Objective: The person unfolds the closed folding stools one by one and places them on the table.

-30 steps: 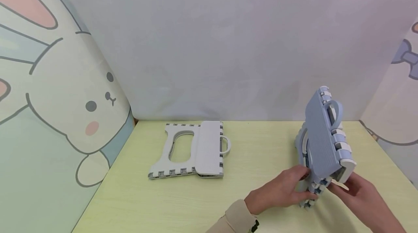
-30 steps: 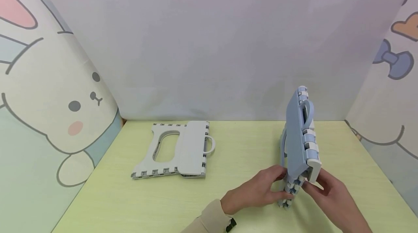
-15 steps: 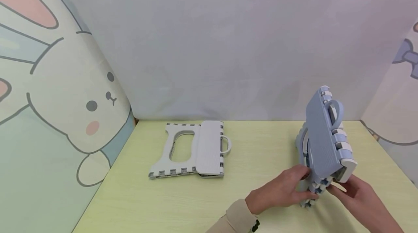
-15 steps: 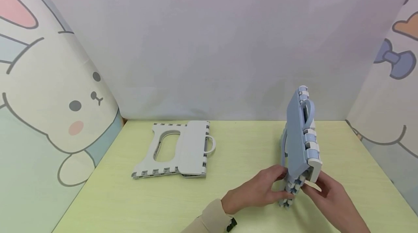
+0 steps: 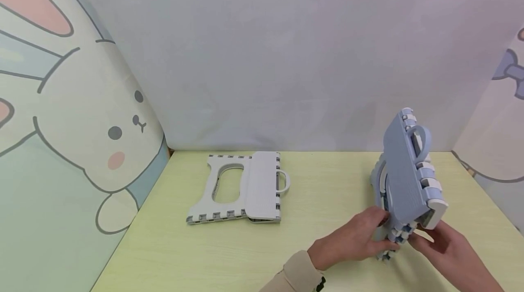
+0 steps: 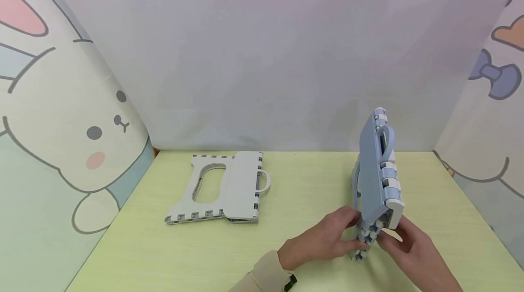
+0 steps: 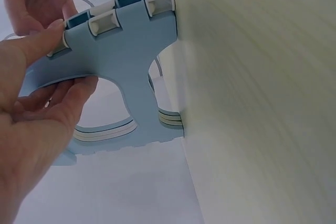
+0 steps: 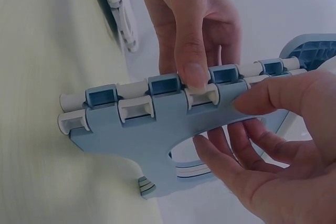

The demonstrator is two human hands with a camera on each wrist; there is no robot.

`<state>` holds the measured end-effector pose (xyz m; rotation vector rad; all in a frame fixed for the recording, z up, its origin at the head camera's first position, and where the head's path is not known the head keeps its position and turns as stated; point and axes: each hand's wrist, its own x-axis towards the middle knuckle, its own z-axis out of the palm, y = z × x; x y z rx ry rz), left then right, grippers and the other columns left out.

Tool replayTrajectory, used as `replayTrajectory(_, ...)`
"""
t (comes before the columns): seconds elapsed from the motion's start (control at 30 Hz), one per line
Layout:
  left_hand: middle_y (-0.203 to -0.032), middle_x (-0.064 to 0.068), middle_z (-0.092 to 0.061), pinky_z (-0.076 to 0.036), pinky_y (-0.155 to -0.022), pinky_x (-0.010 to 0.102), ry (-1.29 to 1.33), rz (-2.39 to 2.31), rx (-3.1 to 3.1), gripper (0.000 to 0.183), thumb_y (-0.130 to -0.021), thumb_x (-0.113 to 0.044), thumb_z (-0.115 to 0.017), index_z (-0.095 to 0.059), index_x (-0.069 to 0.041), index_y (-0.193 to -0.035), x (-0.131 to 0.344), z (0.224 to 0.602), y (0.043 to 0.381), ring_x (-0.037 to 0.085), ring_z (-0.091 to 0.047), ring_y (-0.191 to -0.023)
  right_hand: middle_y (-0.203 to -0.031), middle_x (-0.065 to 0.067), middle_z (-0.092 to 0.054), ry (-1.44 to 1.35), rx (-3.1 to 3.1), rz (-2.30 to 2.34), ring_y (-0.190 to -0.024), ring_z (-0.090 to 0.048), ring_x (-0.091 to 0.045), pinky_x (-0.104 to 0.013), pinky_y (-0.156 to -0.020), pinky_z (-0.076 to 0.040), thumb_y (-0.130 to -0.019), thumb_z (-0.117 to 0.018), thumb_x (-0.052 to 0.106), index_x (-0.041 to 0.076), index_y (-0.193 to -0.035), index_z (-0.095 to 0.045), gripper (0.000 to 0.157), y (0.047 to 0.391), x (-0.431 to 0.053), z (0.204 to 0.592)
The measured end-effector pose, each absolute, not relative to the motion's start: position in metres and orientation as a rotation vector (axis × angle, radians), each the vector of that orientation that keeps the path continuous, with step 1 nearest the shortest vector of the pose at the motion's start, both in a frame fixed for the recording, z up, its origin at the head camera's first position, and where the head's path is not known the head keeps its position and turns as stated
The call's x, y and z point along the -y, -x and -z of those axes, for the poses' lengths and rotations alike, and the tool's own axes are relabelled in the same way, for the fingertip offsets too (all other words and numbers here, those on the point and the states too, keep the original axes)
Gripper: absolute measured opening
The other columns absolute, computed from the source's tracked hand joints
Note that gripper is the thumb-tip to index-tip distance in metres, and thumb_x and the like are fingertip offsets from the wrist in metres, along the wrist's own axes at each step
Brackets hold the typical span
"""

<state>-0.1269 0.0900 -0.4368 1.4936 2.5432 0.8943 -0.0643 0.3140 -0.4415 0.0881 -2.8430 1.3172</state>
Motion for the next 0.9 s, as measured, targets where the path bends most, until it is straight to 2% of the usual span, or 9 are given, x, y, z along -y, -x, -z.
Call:
replayTrajectory(0.17, -0.134, 0.000, -0.054, -0.031, -0.099, 0.003, -1.483, -0.865, -2.553, 0.055, -0.099, -0.031, -0.072, -0.046, -0.007, -0.142, -0.089, 0.436, 0.127, -0.003, -0.046, -0.117, -0.145, -0.016, -0.045, -0.112, 2.820, -1.422, -0.103, -0.048, 0.021, -0.018, -0.076, -0.057, -0.099, -0.070, 0.011, -0.009, -0.152, -0.031, 0.069, 0.062, -0.314, 0.446)
replayTrajectory(0.23, -0.136, 0.000, -0.053, -0.031, -0.100, 0.004, -1.486, -0.863, -2.547, 0.058, -0.099, -0.031, -0.071, -0.043, -0.008, -0.144, -0.089, 0.436, 0.127, -0.003, -0.045, -0.119, -0.147, -0.026, -0.037, -0.111, 2.812, -1.465, -0.104, -0.046, 0.023, -0.017, -0.078, -0.057, -0.099, -0.070, 0.008, -0.010, -0.154, -0.026, 0.073, 0.062, -0.313, 0.448)
replayTrajectory(0.43, -0.141, 0.001, -0.050, -0.031, -0.102, 0.005, -1.483, -0.878, -2.529, 0.062, -0.100, -0.030, -0.070, -0.036, -0.009, -0.148, -0.090, 0.436, 0.127, -0.002, -0.043, -0.123, -0.151, -0.032, -0.029, -0.077, 2.806, -1.510, -0.105, -0.040, 0.025, -0.017, -0.081, -0.056, -0.097, -0.073, 0.011, -0.007, -0.158, -0.019, 0.085, 0.062, -0.310, 0.449)
replayTrajectory(0.73, -0.141, -0.002, -0.048, -0.030, -0.101, 0.004, -1.453, -0.860, -2.538, 0.062, -0.100, -0.031, -0.070, -0.037, -0.010, -0.147, -0.091, 0.437, 0.126, -0.004, -0.042, -0.121, -0.151, -0.033, -0.033, -0.048, 2.792, -1.409, -0.103, -0.037, 0.027, -0.014, -0.079, -0.055, -0.094, -0.078, 0.016, -0.004, -0.160, -0.020, 0.090, 0.062, -0.305, 0.451)
replayTrajectory(0.77, -0.141, -0.002, -0.048, -0.030, -0.101, 0.004, -1.454, -0.858, -2.539, 0.061, -0.100, -0.031, -0.070, -0.037, -0.010, -0.147, -0.091, 0.437, 0.126, -0.004, -0.042, -0.121, -0.150, -0.030, -0.035, -0.050, 2.777, -1.390, -0.103, -0.038, 0.027, -0.013, -0.079, -0.054, -0.093, -0.079, 0.015, -0.003, -0.160, -0.021, 0.090, 0.061, -0.304, 0.452)
replayTrajectory(0.8, -0.141, -0.002, -0.049, -0.030, -0.101, 0.004, -1.454, -0.858, -2.540, 0.061, -0.100, -0.031, -0.070, -0.037, -0.010, -0.147, -0.091, 0.436, 0.126, -0.004, -0.042, -0.121, -0.152, -0.021, -0.037, -0.060, 2.758, -1.388, -0.103, -0.038, 0.027, -0.013, -0.079, -0.054, -0.092, -0.079, 0.012, -0.003, -0.160, -0.022, 0.090, 0.061, -0.303, 0.453)
replayTrajectory(0.9, -0.141, -0.003, -0.048, -0.030, -0.100, 0.003, -1.437, -0.846, -2.549, 0.060, -0.100, -0.032, -0.070, -0.038, -0.011, -0.146, -0.091, 0.436, 0.125, -0.004, -0.042, -0.121, -0.146, 0.011, -0.040, -0.075, 2.714, -1.365, -0.104, -0.037, 0.028, -0.010, -0.080, -0.052, -0.089, -0.081, 0.009, -0.001, -0.160, -0.023, 0.092, 0.059, -0.300, 0.456)
